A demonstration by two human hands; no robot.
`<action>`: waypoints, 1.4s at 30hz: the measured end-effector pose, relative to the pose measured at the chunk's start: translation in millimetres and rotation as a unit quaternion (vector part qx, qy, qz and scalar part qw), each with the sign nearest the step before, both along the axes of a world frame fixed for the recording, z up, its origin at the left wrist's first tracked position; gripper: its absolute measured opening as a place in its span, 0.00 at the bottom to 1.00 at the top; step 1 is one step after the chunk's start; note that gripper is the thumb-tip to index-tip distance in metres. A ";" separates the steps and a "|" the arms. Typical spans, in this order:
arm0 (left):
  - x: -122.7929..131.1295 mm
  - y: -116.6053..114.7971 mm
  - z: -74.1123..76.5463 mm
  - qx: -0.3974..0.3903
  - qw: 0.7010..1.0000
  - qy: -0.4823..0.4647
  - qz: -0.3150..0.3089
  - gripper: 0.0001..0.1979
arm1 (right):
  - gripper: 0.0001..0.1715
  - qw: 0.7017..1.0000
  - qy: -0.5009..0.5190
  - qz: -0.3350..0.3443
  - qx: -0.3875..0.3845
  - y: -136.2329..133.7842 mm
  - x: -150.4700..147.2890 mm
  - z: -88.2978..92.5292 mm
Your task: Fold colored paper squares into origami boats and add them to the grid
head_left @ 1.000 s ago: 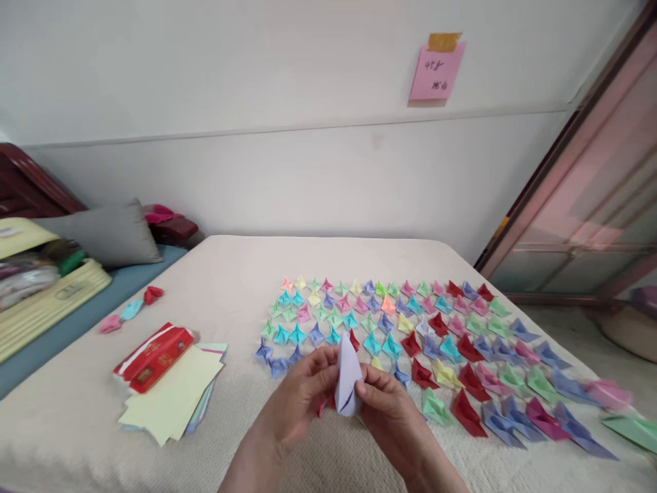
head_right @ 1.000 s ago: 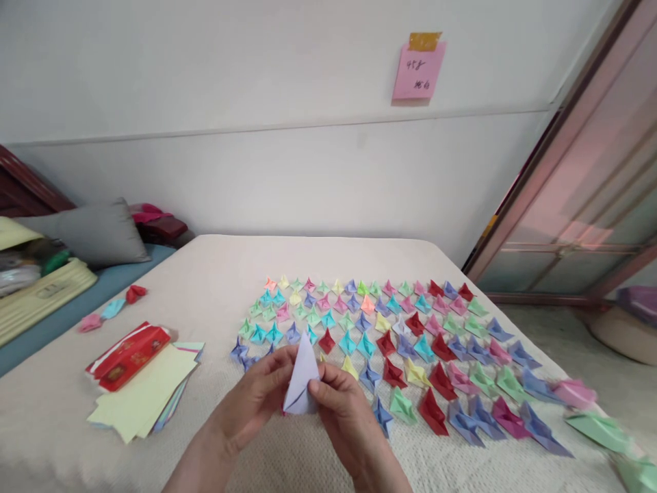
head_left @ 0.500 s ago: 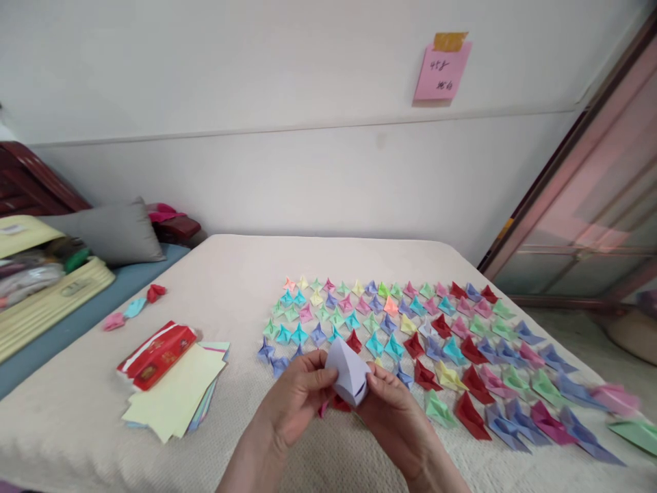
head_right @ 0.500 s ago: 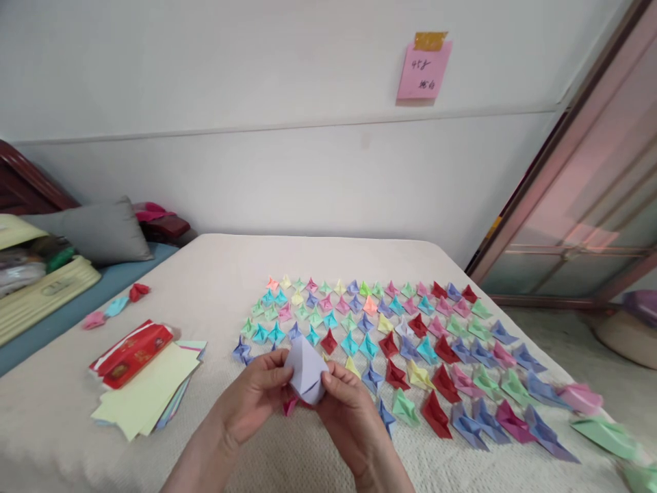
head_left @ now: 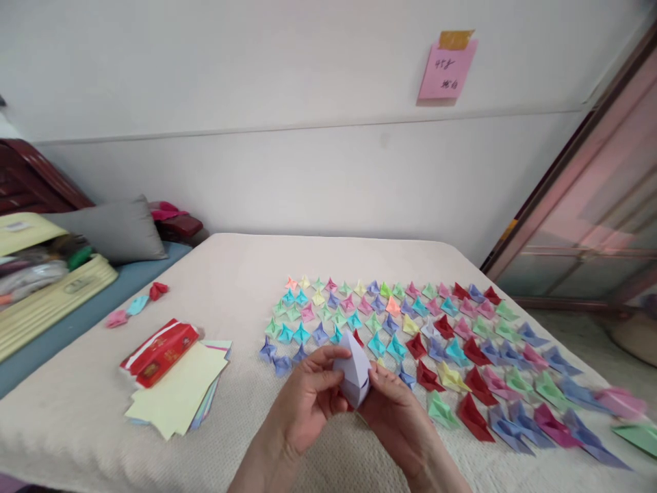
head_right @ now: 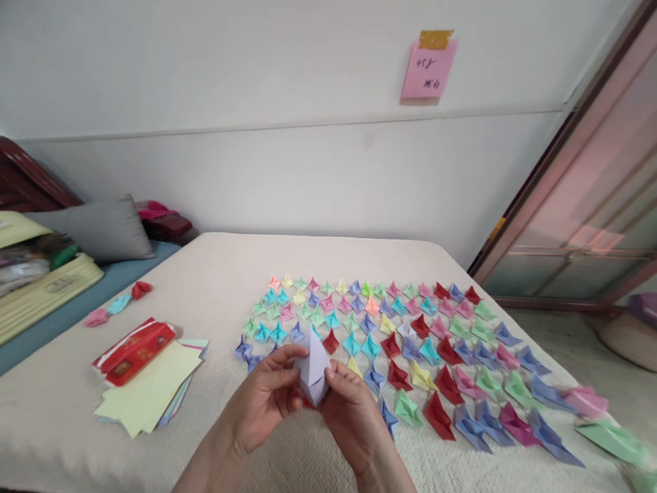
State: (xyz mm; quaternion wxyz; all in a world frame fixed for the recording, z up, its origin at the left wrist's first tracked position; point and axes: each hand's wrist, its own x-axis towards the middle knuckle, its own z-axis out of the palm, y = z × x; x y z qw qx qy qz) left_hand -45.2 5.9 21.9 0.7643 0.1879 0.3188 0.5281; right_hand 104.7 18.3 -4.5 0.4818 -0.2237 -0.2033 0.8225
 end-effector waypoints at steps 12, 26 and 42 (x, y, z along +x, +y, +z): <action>-8.0 0.7 -0.4 0.002 1.000 -0.010 0.010 0.13 | 0.12 0.998 -0.063 -0.018 0.000 5.0 8.7 -7.8; -7.6 -3.8 2.0 -0.009 0.997 -0.019 -0.074 0.19 | 0.16 0.998 -0.066 0.015 0.010 6.1 15.9 -1.6; -6.1 -2.0 1.8 -0.040 0.998 -0.027 -0.027 0.18 | 0.16 0.997 -0.078 0.009 -0.009 5.9 15.3 -5.2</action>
